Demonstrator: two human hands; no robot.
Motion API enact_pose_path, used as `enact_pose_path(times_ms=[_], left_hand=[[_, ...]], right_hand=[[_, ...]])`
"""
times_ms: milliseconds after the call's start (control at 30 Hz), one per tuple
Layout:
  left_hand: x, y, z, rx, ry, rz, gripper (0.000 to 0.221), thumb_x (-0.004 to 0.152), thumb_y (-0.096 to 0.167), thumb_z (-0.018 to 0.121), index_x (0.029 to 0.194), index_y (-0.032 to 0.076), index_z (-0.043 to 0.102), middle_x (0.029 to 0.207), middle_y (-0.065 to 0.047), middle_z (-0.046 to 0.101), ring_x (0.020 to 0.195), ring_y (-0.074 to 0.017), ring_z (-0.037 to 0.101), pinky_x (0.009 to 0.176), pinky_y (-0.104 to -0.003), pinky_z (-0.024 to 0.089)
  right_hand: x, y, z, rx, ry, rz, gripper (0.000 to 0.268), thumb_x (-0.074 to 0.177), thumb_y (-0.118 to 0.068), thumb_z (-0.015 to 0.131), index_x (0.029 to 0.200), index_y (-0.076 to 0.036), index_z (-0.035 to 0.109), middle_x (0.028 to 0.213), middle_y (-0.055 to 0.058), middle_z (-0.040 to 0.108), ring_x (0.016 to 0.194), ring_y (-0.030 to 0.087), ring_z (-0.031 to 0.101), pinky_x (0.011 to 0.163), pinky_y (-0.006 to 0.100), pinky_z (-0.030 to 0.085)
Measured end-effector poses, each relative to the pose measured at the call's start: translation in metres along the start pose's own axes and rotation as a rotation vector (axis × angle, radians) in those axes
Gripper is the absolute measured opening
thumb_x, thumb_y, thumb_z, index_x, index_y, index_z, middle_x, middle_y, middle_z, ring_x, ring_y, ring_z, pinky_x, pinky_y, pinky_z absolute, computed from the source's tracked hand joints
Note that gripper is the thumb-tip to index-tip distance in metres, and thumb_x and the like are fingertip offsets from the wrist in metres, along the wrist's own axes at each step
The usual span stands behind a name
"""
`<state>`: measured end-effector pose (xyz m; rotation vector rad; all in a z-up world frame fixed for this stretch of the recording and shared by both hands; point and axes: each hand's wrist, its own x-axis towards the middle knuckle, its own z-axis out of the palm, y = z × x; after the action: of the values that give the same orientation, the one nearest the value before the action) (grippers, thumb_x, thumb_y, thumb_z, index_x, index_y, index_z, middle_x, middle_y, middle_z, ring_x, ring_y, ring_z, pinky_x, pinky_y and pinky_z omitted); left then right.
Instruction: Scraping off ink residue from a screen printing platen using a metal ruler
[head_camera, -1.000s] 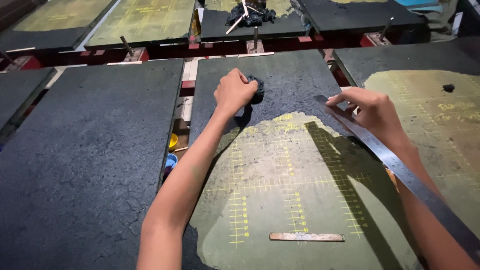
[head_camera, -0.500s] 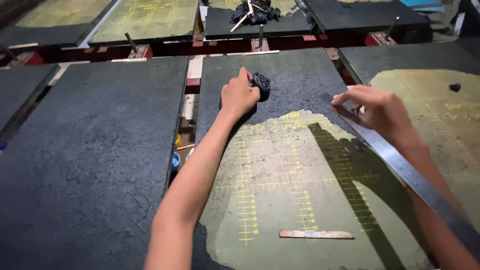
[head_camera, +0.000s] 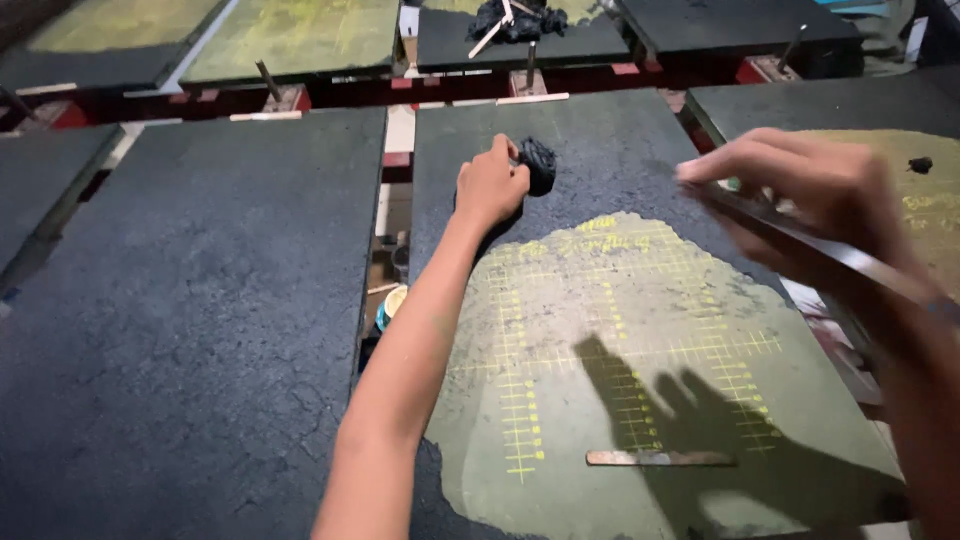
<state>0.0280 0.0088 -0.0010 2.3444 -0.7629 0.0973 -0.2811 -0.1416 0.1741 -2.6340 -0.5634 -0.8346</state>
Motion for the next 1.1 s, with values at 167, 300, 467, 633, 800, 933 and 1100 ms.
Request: enact_pose_path(times_ms=[167, 300, 467, 633, 800, 933, 1100], left_hand=[[0.018, -0.020, 0.012, -0.010, -0.007, -0.057, 0.022, 0.084, 0.028, 0.051, 0.102, 0.015, 0.052, 0.092, -0.014, 0.068, 0.086, -0.0415, 0.065, 0.079, -0.052, 0.048], [0.031, -0.029, 0.009, -0.063, -0.087, -0.090, 0.026, 0.080, 0.026, 0.060, 0.103, 0.016, 0.065, 0.100, -0.012, 0.073, 0.102, -0.0386, 0.073, 0.089, -0.049, 0.057], [0.029, -0.020, -0.022, -0.051, -0.276, -0.033, 0.037, 0.080, 0.025, 0.058, 0.113, 0.013, 0.072, 0.115, -0.015, 0.074, 0.118, -0.0385, 0.067, 0.103, -0.048, 0.053], [-0.015, -0.014, -0.021, -0.008, -0.253, 0.059, 0.046, 0.074, 0.031, 0.074, 0.116, 0.014, 0.064, 0.113, -0.014, 0.073, 0.119, -0.0373, 0.066, 0.102, -0.051, 0.053], [-0.062, -0.006, -0.013, 0.133, 0.173, 0.406, 0.018, 0.095, 0.016, 0.054, 0.108, 0.011, 0.066, 0.092, -0.008, 0.065, 0.090, -0.0335, 0.068, 0.080, -0.044, 0.055], [-0.061, -0.006, -0.012, 0.192, 0.195, 0.448, 0.015, 0.091, 0.014, 0.057, 0.101, 0.013, 0.067, 0.086, -0.005, 0.064, 0.083, -0.0322, 0.069, 0.075, -0.043, 0.055], [-0.057, -0.014, -0.007, 0.174, 0.216, 0.475, 0.010, 0.087, 0.016, 0.060, 0.095, 0.015, 0.066, 0.082, -0.002, 0.061, 0.082, -0.0304, 0.068, 0.073, -0.041, 0.054]], right_hand=[[-0.024, 0.107, 0.114, -0.095, -0.200, -0.081, 0.023, 0.092, -0.015, 0.071, 0.115, -0.020, 0.073, 0.093, 0.001, 0.077, 0.069, 0.019, 0.071, 0.065, 0.033, 0.060], [-0.034, 0.124, 0.147, -0.438, -0.084, -0.095, 0.019, 0.093, -0.022, 0.071, 0.105, -0.035, 0.065, 0.082, -0.012, 0.064, 0.059, 0.025, 0.067, 0.059, 0.041, 0.056], [-0.025, 0.133, 0.159, -0.522, -0.061, -0.109, 0.011, 0.099, -0.032, 0.065, 0.102, -0.040, 0.057, 0.077, -0.014, 0.055, 0.060, 0.023, 0.065, 0.061, 0.037, 0.055], [-0.010, 0.148, 0.173, -0.603, 0.019, -0.122, 0.010, 0.101, -0.035, 0.063, 0.098, -0.040, 0.055, 0.077, -0.014, 0.051, 0.056, 0.023, 0.060, 0.059, 0.034, 0.054], [-0.021, 0.176, 0.212, -0.567, 0.098, -0.045, 0.017, 0.093, -0.033, 0.070, 0.090, -0.036, 0.053, 0.083, -0.011, 0.053, 0.056, 0.027, 0.064, 0.057, 0.037, 0.057], [-0.026, 0.179, 0.203, -0.500, 0.114, 0.142, 0.017, 0.095, -0.038, 0.069, 0.103, -0.037, 0.054, 0.099, -0.012, 0.058, 0.062, 0.032, 0.067, 0.060, 0.041, 0.060], [-0.022, 0.171, 0.196, -0.222, 0.238, -0.098, 0.018, 0.094, -0.018, 0.079, 0.094, -0.025, 0.062, 0.084, -0.010, 0.066, 0.074, 0.025, 0.072, 0.056, 0.035, 0.055]])
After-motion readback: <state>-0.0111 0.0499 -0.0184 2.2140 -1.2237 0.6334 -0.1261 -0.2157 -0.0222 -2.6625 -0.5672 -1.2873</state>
